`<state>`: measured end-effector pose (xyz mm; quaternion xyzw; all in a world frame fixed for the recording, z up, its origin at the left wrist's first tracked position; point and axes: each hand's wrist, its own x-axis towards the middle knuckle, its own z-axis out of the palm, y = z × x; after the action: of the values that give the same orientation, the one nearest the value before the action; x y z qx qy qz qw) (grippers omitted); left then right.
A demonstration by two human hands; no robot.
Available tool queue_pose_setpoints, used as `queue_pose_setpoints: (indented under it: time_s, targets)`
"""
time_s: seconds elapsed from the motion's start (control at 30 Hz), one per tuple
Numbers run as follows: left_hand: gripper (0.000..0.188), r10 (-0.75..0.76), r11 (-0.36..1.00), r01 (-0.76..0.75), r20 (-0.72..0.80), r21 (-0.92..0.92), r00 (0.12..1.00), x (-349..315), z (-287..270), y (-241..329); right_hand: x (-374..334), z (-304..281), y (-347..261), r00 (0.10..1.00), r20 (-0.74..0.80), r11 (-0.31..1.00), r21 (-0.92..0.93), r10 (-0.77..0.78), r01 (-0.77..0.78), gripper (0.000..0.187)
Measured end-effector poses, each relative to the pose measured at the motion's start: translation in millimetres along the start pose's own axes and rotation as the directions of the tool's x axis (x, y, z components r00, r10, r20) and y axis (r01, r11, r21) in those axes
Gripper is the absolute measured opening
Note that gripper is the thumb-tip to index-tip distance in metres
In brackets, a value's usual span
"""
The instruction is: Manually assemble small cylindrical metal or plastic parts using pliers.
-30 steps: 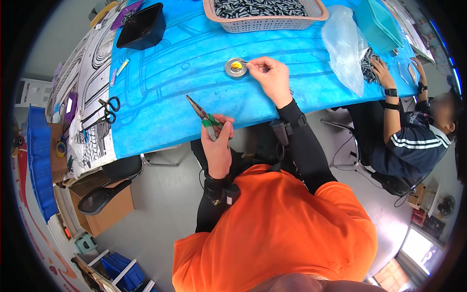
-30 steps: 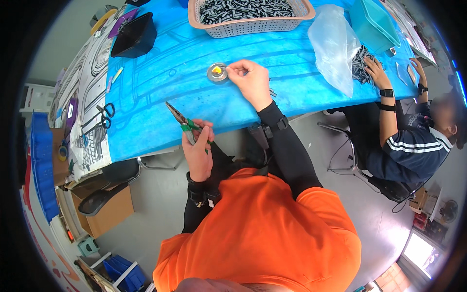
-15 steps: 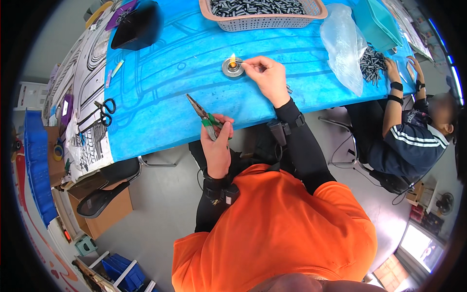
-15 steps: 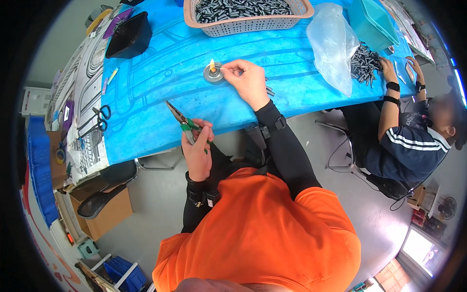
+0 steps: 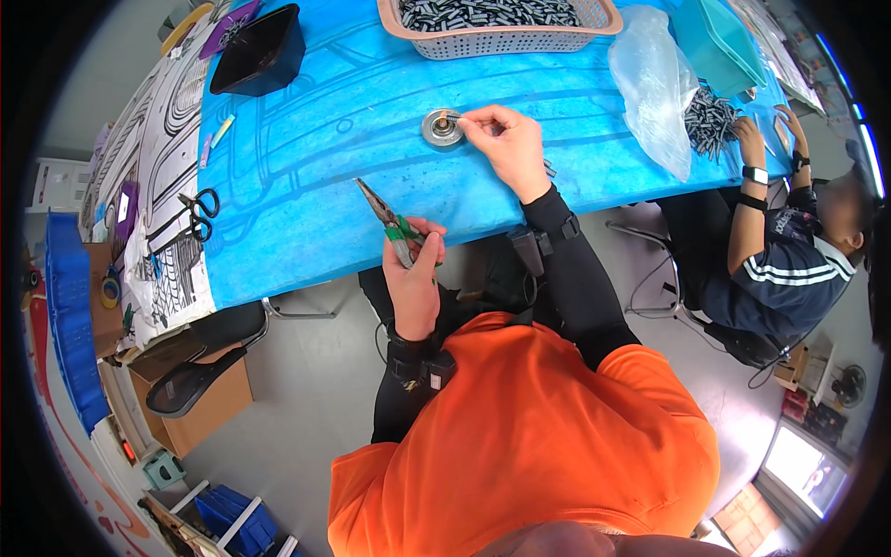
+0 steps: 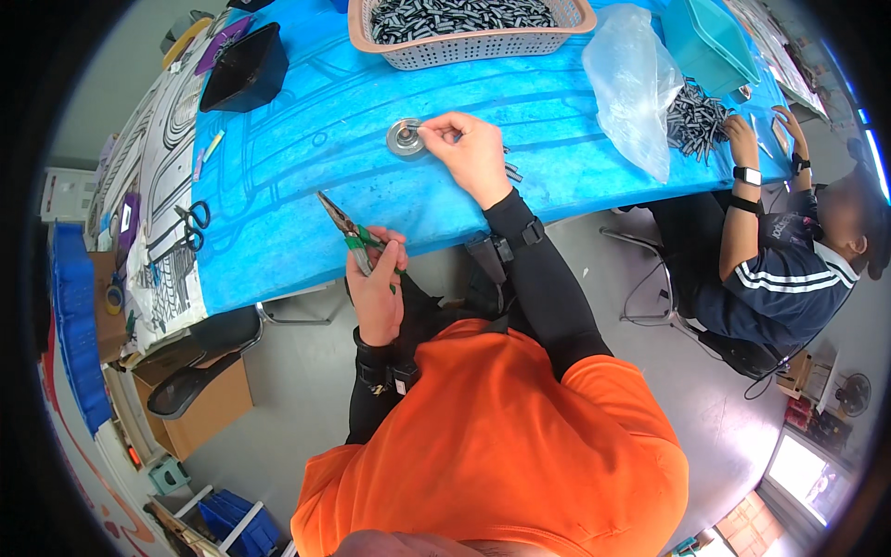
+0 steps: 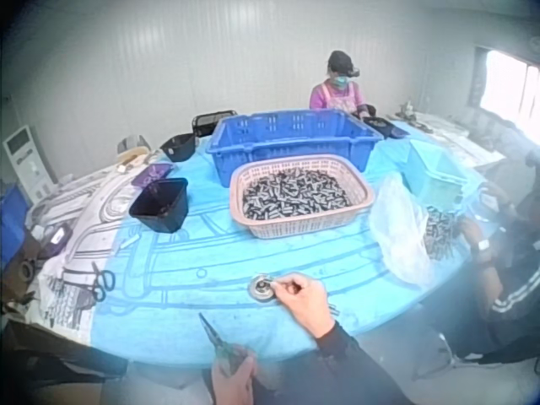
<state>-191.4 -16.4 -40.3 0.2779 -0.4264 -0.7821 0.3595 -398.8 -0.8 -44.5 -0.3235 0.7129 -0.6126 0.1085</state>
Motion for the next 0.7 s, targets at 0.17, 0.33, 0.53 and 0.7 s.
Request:
queue_pose_setpoints:
  time_s: [0.17, 0.33, 0.53, 0.7]
  targets:
    - [0.017, 0.004, 0.998, -0.005, 0.025, 0.062, 1.000, -1, -1, 1, 0, 0, 0, 0.998, 0.020, 0.998, 0.003, -0.065, 0.065, 0.015]
    - [0.015, -0.070, 0.939, 0.034, 0.094, 0.343, 0.993, -5, -1, 5, -13, -11, -19, 0.999, 0.008, 0.999, -0.001, -0.045, 0.045, 0.015]
    - [0.017, -0.107, 0.869, -0.023, 0.233, 0.494, 0.966, -5, -3, 8, -64, -34, -55, 0.912, 0.273, 0.826, 0.400, 0.307, -0.398, 0.010]
    - [0.018, -0.079, 0.868, -0.085, 0.304, 0.489, 0.949, -7, 2, 8, -73, -35, -66, 0.908, 0.318, 0.764, 0.501, 0.274, -0.406, 0.006]
